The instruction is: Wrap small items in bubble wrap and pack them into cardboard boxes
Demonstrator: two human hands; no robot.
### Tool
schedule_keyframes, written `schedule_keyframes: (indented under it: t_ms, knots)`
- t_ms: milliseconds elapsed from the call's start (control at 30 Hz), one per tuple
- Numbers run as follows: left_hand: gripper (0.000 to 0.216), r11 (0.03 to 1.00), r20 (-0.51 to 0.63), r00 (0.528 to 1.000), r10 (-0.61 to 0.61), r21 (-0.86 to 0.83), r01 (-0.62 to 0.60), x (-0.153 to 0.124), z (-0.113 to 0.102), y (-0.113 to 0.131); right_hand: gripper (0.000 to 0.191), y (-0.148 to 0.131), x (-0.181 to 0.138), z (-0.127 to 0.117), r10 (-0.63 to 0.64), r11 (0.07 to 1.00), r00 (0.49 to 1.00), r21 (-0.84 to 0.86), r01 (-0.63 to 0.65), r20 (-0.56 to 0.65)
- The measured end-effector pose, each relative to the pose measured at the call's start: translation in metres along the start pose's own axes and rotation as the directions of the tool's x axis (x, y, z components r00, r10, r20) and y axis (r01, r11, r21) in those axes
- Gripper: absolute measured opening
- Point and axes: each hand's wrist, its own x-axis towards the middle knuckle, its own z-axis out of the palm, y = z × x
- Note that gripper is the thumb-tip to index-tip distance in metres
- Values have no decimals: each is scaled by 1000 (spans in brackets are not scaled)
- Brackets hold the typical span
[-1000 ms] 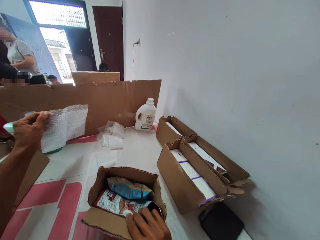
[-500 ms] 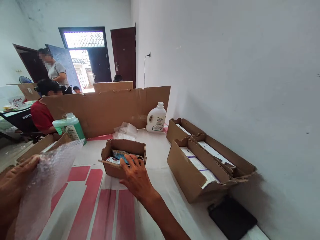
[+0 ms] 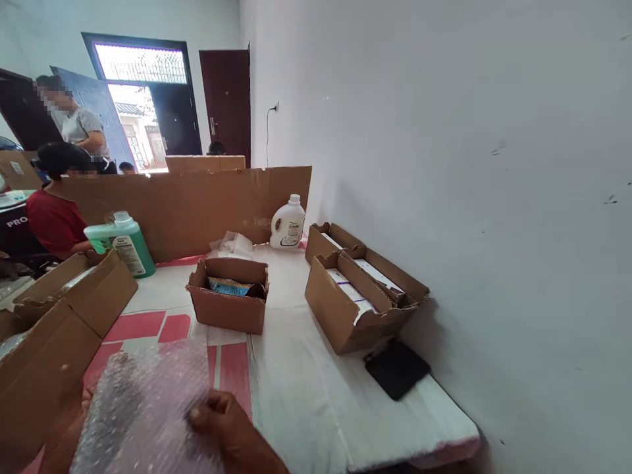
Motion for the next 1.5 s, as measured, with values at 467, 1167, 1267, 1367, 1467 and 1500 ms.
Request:
schedule_keyframes:
  t_ms: [467, 1167, 1267, 1367, 1467, 1500]
  knots:
    - [58, 733, 297, 698, -651, 8, 681, -104, 63, -23, 13, -113, 48, -104, -42, 159, 999, -987, 9, 3]
    - [63, 630, 385, 890, 246, 635, -448, -38, 189, -110, 74, 4, 22, -96, -438, -164, 896, -974, -156, -70]
    - [69, 601, 375, 894, 246, 664, -445, -43, 176, -109, 74, 0, 11, -104, -419, -194, 904, -965, -176, -81]
    - [69, 565, 357, 913, 199, 719, -404, -47, 154, -110, 74, -9, -6, -117, -407, -207, 899, -941, -267, -165]
    - [71, 556, 335, 933, 132, 754, -349, -55, 122, -107, 79, -24, -36, -131, -455, -175, 845, -902, -395, -282]
    - [73, 567, 340, 931, 134, 744, -353, -58, 111, -104, 78, -29, -49, -134, -474, -178, 838, -903, -391, -269]
